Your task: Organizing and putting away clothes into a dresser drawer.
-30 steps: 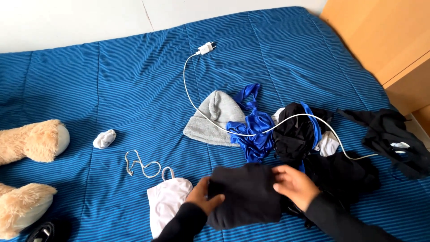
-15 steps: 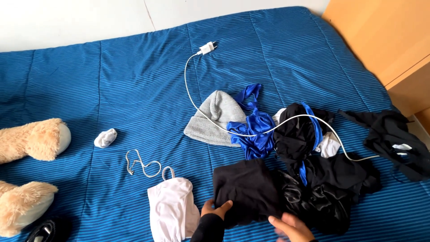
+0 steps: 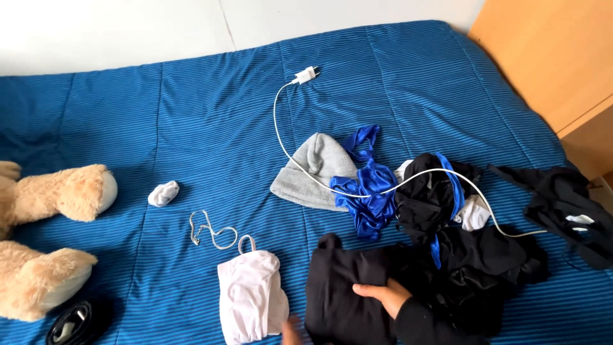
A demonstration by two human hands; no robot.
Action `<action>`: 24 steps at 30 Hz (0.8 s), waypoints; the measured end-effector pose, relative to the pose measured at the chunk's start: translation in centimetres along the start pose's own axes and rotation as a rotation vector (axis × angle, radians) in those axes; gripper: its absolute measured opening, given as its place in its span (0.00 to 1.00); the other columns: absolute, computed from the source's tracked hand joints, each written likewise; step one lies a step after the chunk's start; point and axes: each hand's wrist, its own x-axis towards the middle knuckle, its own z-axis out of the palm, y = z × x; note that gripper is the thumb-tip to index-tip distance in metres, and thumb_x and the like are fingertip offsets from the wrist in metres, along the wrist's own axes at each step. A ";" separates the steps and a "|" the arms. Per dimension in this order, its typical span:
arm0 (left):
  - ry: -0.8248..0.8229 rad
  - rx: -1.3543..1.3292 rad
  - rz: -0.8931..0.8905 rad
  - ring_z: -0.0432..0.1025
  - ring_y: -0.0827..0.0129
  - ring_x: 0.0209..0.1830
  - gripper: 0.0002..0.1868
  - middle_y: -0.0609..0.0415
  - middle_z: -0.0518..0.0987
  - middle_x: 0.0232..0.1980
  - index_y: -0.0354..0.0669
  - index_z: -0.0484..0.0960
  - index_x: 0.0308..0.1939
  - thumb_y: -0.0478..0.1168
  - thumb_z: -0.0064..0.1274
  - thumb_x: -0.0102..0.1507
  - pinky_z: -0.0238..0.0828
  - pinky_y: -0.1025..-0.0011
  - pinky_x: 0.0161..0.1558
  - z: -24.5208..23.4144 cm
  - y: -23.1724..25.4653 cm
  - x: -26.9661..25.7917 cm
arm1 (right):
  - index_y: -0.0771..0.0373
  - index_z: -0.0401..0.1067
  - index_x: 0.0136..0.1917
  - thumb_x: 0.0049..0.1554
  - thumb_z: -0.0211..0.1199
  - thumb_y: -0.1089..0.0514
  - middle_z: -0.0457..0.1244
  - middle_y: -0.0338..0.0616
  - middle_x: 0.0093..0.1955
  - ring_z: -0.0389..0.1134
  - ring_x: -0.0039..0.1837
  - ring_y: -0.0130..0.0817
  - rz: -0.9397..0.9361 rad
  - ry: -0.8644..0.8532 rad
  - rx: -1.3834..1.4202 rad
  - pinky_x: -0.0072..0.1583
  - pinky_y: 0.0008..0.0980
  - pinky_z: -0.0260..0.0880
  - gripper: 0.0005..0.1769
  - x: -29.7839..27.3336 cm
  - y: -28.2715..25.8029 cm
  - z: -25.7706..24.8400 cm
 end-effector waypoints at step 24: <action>-0.202 -0.682 -0.638 0.83 0.58 0.41 0.24 0.44 0.89 0.43 0.29 0.87 0.48 0.35 0.71 0.48 0.80 0.63 0.48 -19.2 25.9 13.6 | 0.64 0.70 0.69 0.51 0.70 0.52 0.68 0.42 0.56 0.71 0.56 0.32 -0.239 -0.357 -0.445 0.55 0.37 0.73 0.34 -3.9 -7.2 13.7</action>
